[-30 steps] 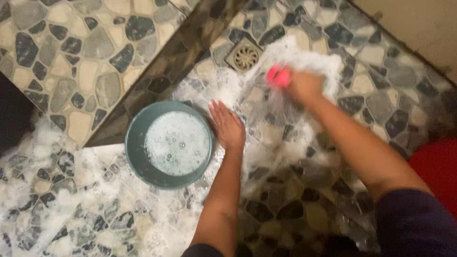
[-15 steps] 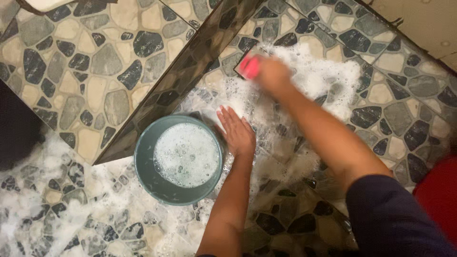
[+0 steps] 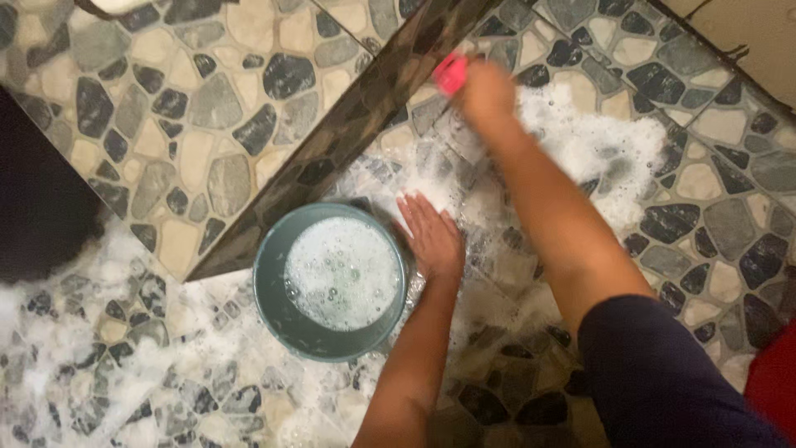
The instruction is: The person scrubs a tiled floor using a pink brush and soapy water from a green basin, moving the brush in circular and back-and-forth motions while dipping it into the basin for more soap.
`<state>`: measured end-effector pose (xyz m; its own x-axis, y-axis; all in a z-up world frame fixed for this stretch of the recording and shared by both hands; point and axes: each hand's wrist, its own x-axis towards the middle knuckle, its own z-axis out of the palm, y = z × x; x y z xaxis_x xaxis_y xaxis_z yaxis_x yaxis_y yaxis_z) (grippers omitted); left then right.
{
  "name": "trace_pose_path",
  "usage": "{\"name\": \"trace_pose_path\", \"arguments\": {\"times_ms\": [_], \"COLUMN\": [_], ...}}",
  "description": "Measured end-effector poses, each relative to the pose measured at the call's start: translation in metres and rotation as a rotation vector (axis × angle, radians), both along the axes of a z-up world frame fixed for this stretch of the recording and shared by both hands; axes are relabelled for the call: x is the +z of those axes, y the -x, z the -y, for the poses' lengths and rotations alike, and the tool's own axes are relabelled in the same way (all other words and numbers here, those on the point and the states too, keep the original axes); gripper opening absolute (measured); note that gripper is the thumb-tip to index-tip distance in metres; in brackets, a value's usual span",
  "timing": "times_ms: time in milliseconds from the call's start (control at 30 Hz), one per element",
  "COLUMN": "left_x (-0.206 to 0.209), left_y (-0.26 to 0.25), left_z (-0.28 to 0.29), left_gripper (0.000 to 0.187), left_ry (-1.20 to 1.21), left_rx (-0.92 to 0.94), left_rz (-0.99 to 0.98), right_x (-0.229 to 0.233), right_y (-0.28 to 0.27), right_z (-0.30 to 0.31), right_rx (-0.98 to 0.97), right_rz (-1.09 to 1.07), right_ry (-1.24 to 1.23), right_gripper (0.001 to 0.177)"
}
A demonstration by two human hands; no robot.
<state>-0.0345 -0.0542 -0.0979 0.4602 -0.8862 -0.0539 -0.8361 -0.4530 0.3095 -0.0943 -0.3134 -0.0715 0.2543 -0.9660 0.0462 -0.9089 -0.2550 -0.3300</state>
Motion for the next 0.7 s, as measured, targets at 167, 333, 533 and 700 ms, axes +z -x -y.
{"name": "trace_pose_path", "arguments": {"times_ms": [167, 333, 533, 700], "left_x": [0.001, 0.004, 0.000, -0.022], "left_y": [0.000, 0.003, 0.000, -0.003], "left_z": [0.002, 0.001, 0.000, -0.005], "left_gripper": [0.064, 0.064, 0.063, 0.064], "left_ry": [0.016, 0.003, 0.060, 0.070], "left_rx": [0.000, -0.015, -0.005, -0.017], "left_rz": [-0.049, -0.039, -0.028, 0.015], "right_x": [-0.005, -0.009, -0.004, 0.000], "right_y": [-0.046, 0.012, -0.018, -0.073], "right_z": [-0.078, 0.027, 0.002, -0.089], "right_rx": [0.331, -0.093, -0.077, 0.132], "right_rz": [-0.017, -0.125, 0.027, 0.029], "right_ry": [-0.081, 0.083, 0.020, -0.147], "right_gripper": [0.046, 0.041, 0.043, 0.042]}}
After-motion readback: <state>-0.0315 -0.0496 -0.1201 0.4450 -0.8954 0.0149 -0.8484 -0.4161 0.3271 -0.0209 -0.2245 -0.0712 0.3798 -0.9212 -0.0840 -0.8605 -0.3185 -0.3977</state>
